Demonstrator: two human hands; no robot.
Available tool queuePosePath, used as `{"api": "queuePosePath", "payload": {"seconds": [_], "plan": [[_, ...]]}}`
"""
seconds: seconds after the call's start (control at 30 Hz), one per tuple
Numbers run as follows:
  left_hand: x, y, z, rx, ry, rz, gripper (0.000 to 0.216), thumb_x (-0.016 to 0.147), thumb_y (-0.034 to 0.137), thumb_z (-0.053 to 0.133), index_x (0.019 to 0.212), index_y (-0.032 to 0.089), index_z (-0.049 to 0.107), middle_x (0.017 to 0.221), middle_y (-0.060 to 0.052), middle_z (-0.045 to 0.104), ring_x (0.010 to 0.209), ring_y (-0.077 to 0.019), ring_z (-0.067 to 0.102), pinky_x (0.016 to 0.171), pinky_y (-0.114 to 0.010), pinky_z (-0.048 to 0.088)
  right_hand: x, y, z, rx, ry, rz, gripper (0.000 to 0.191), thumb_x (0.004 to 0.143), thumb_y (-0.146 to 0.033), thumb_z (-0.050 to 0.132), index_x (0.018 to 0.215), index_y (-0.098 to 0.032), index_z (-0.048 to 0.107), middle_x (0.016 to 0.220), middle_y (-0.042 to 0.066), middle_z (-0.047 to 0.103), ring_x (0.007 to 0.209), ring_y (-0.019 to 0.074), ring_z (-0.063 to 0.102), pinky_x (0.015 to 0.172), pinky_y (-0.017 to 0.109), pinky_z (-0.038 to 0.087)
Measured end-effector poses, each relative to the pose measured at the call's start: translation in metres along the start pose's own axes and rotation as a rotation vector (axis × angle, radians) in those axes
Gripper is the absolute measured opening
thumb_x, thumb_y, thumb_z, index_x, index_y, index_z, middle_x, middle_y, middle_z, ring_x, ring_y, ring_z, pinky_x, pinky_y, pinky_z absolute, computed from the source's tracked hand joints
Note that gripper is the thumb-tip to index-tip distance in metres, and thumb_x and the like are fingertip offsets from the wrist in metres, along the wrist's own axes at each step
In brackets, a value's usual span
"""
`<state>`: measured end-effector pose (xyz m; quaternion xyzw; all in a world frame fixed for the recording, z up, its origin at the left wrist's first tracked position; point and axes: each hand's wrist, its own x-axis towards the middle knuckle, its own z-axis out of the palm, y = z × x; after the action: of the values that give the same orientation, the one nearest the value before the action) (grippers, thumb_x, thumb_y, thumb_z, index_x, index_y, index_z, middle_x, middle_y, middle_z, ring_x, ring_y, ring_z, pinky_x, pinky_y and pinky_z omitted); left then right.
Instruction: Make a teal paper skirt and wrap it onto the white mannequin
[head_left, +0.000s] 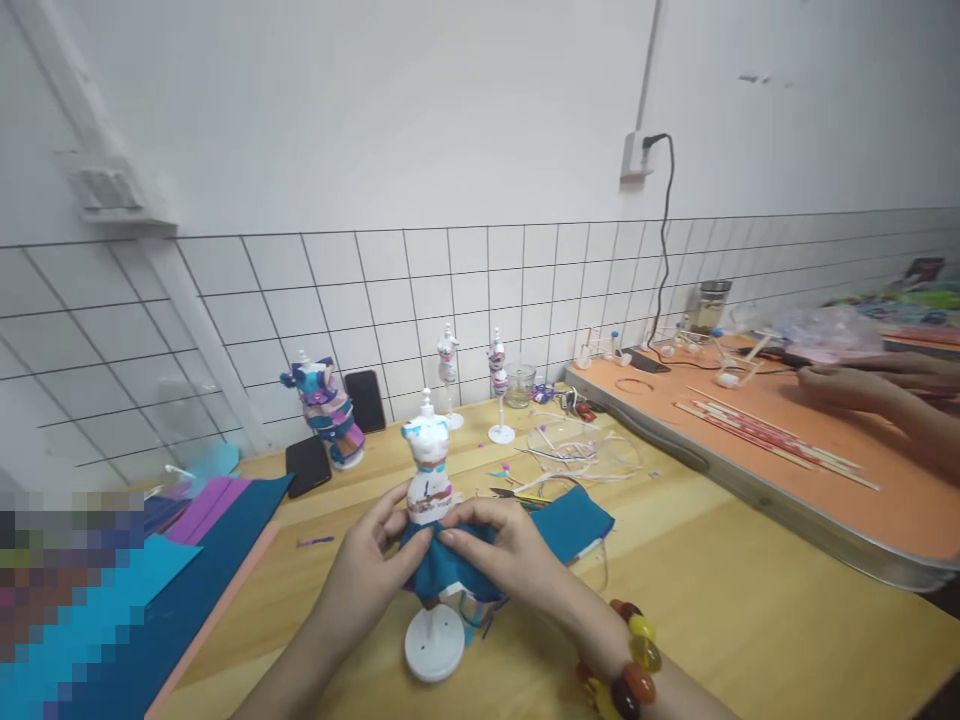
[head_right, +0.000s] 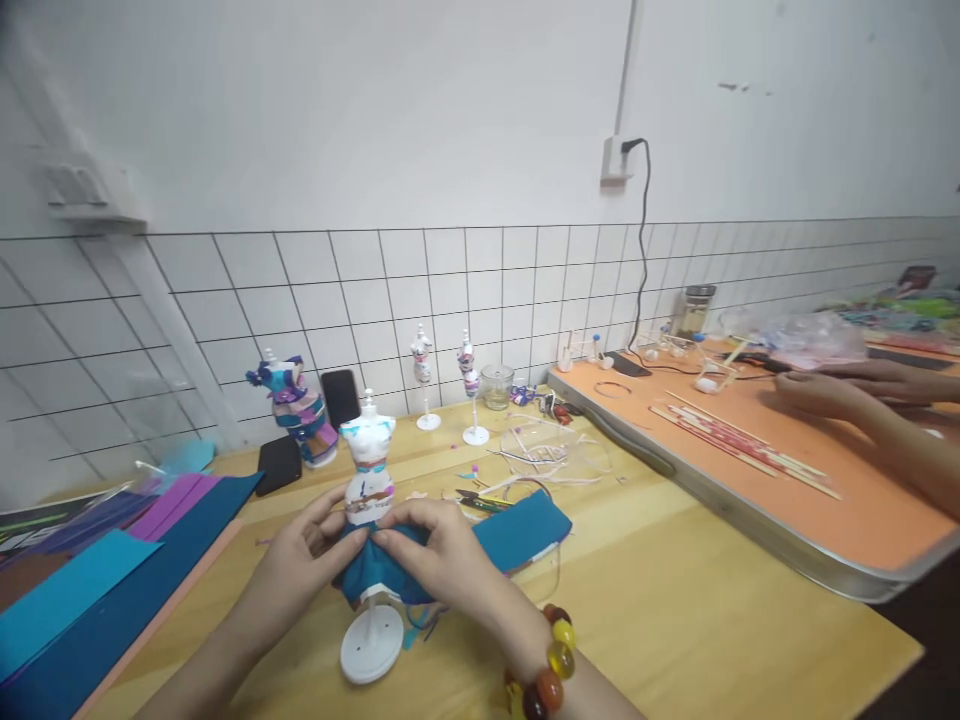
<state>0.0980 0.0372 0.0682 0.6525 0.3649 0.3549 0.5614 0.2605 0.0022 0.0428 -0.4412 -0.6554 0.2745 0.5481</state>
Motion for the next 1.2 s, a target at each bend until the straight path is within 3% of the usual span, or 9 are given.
{"api": "queuePosePath", "payload": {"seconds": [0.07, 0.23, 0.4, 0.5, 0.67, 1.2], "plan": [[0.0, 0.0, -0.002, -0.012, -0.001, 0.004, 0.061, 0.074, 0.039, 0.06, 0.128, 0.019, 0.039, 0.109, -0.01, 0.066, 0.067, -0.0186, 0.066, 0.043, -0.023, 0.05, 0.0, 0.0, 0.001, 0.004, -0.004, -0.002, 0.01, 0.078, -0.025, 0.062, 0.082, -0.019, 0.068, 0.08, 0.003, 0.072, 0.074, 0.0159, 0.065, 0.069, 0.027, 0.051], [-0.001, -0.001, -0.003, -0.039, -0.034, 0.017, 0.057, 0.074, 0.034, 0.061, 0.125, 0.019, 0.042, 0.112, -0.01, 0.065, 0.079, -0.0202, 0.066, 0.05, -0.023, 0.052, 0.0, 0.001, 0.003, -0.022, 0.007, -0.039, 0.007, 0.077, -0.024, 0.063, 0.08, -0.02, 0.068, 0.079, 0.003, 0.072, 0.074, 0.0166, 0.065, 0.07, 0.028, 0.051], [-0.002, 0.003, -0.001, -0.028, -0.041, -0.017, 0.058, 0.075, 0.033, 0.06, 0.127, 0.018, 0.039, 0.114, -0.011, 0.064, 0.08, -0.0209, 0.066, 0.045, -0.021, 0.05, 0.001, 0.002, 0.003, -0.039, 0.03, -0.007, 0.003, 0.076, -0.021, 0.063, 0.076, -0.018, 0.064, 0.075, 0.002, 0.07, 0.071, 0.0152, 0.064, 0.067, 0.026, 0.05], [-0.001, 0.002, -0.002, -0.027, -0.054, 0.008, 0.054, 0.076, 0.03, 0.059, 0.125, 0.019, 0.042, 0.113, -0.01, 0.064, 0.08, -0.02, 0.066, 0.053, -0.024, 0.053, 0.0, 0.002, 0.003, -0.027, 0.024, 0.001, 0.004, 0.075, -0.021, 0.063, 0.075, -0.018, 0.062, 0.074, 0.002, 0.069, 0.069, 0.0142, 0.062, 0.066, 0.025, 0.049], [0.0, -0.003, -0.004, -0.062, -0.09, 0.081, 0.05, 0.077, 0.026, 0.058, 0.124, 0.018, 0.045, 0.113, -0.009, 0.064, 0.099, -0.0227, 0.06, 0.073, -0.029, 0.053, 0.001, 0.003, 0.004, 0.021, 0.032, 0.036, 0.008, 0.075, -0.024, 0.064, 0.073, -0.018, 0.059, 0.072, 0.001, 0.066, 0.067, 0.0135, 0.061, 0.062, 0.023, 0.048], [0.003, -0.009, -0.005, -0.062, -0.13, 0.107, 0.046, 0.079, 0.021, 0.056, 0.123, 0.02, 0.045, 0.115, -0.006, 0.064, 0.106, -0.0219, 0.057, 0.08, -0.029, 0.05, 0.001, 0.008, 0.008, 0.042, 0.046, 0.085, 0.012, 0.075, -0.029, 0.064, 0.072, -0.018, 0.058, 0.07, 0.002, 0.063, 0.065, 0.0141, 0.058, 0.06, 0.024, 0.045]]}}
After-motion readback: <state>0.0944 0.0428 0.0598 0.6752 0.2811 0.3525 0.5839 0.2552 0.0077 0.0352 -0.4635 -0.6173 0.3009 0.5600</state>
